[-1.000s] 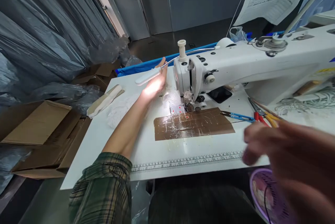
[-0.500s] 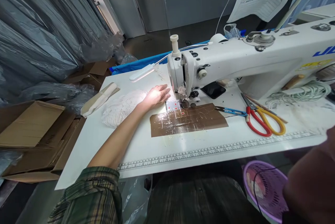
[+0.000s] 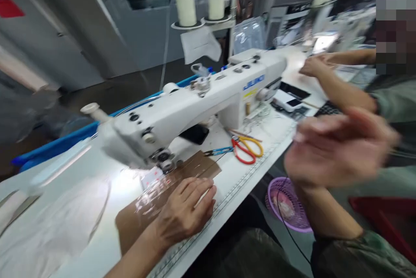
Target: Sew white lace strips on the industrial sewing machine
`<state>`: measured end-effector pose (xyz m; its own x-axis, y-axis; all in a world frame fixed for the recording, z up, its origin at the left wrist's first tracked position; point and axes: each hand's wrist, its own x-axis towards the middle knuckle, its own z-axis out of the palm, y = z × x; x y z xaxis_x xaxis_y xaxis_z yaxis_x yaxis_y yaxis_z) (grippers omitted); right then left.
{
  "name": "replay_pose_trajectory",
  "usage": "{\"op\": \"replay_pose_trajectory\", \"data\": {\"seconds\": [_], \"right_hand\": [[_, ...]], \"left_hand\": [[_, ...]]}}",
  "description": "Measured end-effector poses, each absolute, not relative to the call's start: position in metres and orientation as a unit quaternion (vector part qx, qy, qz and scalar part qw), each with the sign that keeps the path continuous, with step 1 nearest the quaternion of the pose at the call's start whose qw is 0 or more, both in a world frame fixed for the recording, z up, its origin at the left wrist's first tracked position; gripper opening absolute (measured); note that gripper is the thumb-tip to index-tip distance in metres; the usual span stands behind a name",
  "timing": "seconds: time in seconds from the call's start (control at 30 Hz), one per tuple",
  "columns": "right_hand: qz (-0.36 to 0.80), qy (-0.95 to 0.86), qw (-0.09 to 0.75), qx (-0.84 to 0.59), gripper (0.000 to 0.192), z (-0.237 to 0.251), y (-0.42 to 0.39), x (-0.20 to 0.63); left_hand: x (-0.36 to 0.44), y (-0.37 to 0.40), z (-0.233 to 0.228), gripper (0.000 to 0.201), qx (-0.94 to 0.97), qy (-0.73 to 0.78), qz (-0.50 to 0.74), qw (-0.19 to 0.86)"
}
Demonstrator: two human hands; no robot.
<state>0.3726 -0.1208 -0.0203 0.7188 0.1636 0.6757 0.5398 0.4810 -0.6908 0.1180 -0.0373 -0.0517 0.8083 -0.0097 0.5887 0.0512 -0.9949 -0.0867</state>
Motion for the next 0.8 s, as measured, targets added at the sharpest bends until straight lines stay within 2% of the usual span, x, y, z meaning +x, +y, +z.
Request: {"op": "replay_pose_trajectory", "data": {"seconds": [0.07,0.13,0.37,0.6,0.8], "right_hand": [[-0.176,-0.315,0.795,-0.488,0.034,-0.021,-0.101,0.404],[-0.162,-0.302,0.78,-0.524,0.032,-0.026,-0.083,0.435],[-0.109,-0.325,0.633,-0.694,0.054,-0.051,-0.039,0.482],[-0.073,-0.331,0.538,-0.772,0.058,-0.039,-0.013,0.487],[-0.078,-0.266,0.549,-0.789,0.048,-0.037,0.008,0.48]], "left_hand": [[0.16,-0.037,-0.045,0.054,-0.953,-0.019,-0.302,0.026],[0.206,-0.032,-0.04,0.06,-0.954,-0.026,-0.3,0.007],[0.336,0.007,-0.06,0.049,-0.955,-0.104,-0.276,-0.032],[0.352,0.03,-0.089,0.047,-0.954,-0.146,-0.244,-0.09],[0.352,0.031,-0.091,0.042,-0.956,-0.147,-0.237,-0.095]]}}
